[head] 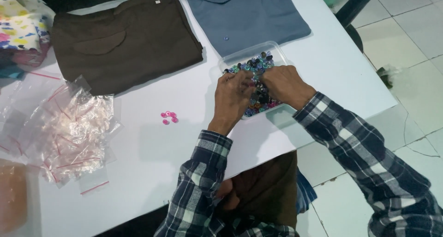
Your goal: Picking individual buttons from a container and placing them into small plastic bags for packaging.
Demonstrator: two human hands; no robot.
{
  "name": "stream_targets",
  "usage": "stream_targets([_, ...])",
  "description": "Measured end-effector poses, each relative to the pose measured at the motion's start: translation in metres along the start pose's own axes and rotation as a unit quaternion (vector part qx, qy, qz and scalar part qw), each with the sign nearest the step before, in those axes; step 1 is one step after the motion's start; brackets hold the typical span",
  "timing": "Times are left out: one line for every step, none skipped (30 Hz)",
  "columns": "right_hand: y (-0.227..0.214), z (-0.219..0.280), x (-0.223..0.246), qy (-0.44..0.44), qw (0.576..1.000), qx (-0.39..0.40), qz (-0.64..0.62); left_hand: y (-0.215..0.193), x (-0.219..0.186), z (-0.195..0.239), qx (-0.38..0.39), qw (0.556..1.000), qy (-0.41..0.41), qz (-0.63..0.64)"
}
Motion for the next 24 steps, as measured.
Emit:
stream_targets([-0.003, 0.000, 0.000, -0.001, 1.000, -0.001, 0.001, 0.000, 0.002, 0.000, -0.002, 1.000, 0.000, 0.000])
stream_targets([-0.004, 0.001, 0.002, -0.013, 1.000, 0.009, 0.003, 0.001, 0.003, 0.000, -0.002, 1.000, 0.002, -0.004])
stream_targets([-0.005, 0.001, 0.005, -0.024, 1.000, 0.019, 0.005, 0.002, 0.004, 0.001, -0.002, 1.000, 0.003, -0.008])
stream_targets([-0.004, 0.001, 0.005, -0.026, 0.999, 0.019, 0.008, 0.002, 0.005, 0.000, -0.005, 1.000, 0.002, -0.007])
stream_targets([-0.002, 0.000, 0.002, -0.015, 0.999, 0.030, 0.002, 0.003, 0.005, 0.000, -0.006, 1.000, 0.001, -0.006])
stream_targets([0.001, 0.000, 0.001, -0.005, 0.999, 0.040, -0.005, 0.003, 0.006, 0.000, -0.006, 1.000, 0.000, -0.007])
stream_targets([0.000, 0.001, 0.001, -0.008, 0.999, 0.040, -0.003, 0.003, 0.006, 0.002, -0.009, 1.000, -0.002, -0.006])
stream_targets([-0.001, 0.001, -0.002, 0.000, 0.998, 0.042, -0.039, 0.002, 0.006, 0.001, -0.011, 1.000, 0.000, -0.004])
stream_targets([-0.001, 0.001, -0.006, 0.009, 0.996, 0.044, -0.075, 0.002, 0.005, -0.001, -0.012, 1.000, 0.002, -0.001])
stream_targets([-0.011, 0.003, -0.008, 0.008, 0.996, 0.042, -0.074, 0.003, 0.008, -0.001, -0.014, 1.000, 0.002, -0.002])
stream_targets([-0.021, 0.005, -0.014, 0.031, 0.985, 0.036, -0.166, 0.006, 0.010, -0.002, -0.009, 1.000, 0.007, -0.003])
stream_targets([-0.029, 0.007, -0.018, 0.050, 0.965, 0.032, -0.256, 0.008, 0.014, 0.000, -0.005, 1.000, 0.007, -0.003])
stream_targets([-0.039, 0.009, -0.019, 0.044, 0.965, 0.033, -0.255, 0.004, 0.011, 0.001, -0.010, 1.000, 0.003, -0.004])
stream_targets([-0.049, 0.014, -0.025, 0.063, 0.937, 0.009, -0.344, 0.002, 0.007, 0.001, -0.008, 1.000, 0.006, 0.002])
stream_targets([-0.058, 0.019, -0.034, 0.082, 0.900, -0.015, -0.429, 0.001, 0.002, 0.001, -0.006, 1.000, 0.009, 0.009])
stream_targets([-0.063, 0.021, -0.032, 0.087, 0.899, -0.014, -0.430, 0.000, -0.002, 0.001, -0.001, 1.000, 0.011, 0.011])
stream_targets([-0.068, 0.023, -0.028, 0.077, 0.892, -0.009, -0.446, -0.003, -0.007, 0.002, -0.004, 1.000, 0.017, 0.006])
stream_targets([-0.074, 0.023, -0.024, 0.065, 0.885, -0.006, -0.461, -0.007, -0.012, 0.001, -0.010, 1.000, 0.024, 0.001])
stream_targets([-0.075, 0.025, -0.024, 0.068, 0.885, -0.007, -0.461, -0.003, -0.010, 0.000, -0.007, 1.000, 0.026, 0.002])
stream_targets([-0.074, 0.025, -0.019, 0.064, 0.882, 0.005, -0.466, -0.001, -0.008, 0.000, -0.011, 1.000, 0.028, 0.000])
stream_targets([-0.073, 0.025, -0.015, 0.059, 0.880, 0.018, -0.472, 0.000, -0.005, -0.001, -0.015, 0.999, 0.030, -0.003])
stream_targets([-0.072, 0.026, -0.014, 0.060, 0.879, 0.018, -0.473, -0.002, -0.008, 0.000, -0.014, 0.999, 0.030, -0.003])
stream_targets([-0.069, 0.027, -0.011, 0.057, 0.878, 0.039, -0.474, -0.003, -0.010, 0.001, -0.013, 1.000, 0.026, -0.001])
stream_targets([-0.066, 0.027, -0.009, 0.053, 0.878, 0.058, -0.473, -0.005, -0.013, 0.000, -0.013, 1.000, 0.024, 0.000])
Point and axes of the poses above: each hand's wrist, its own z-axis away from the middle knuckle, its own y-axis out of the palm, x = y × z, the point moved 10 cm from there along -z, towards the middle knuckle, and after that the axes turned 8 degrees about z, right-handed, at the moved point
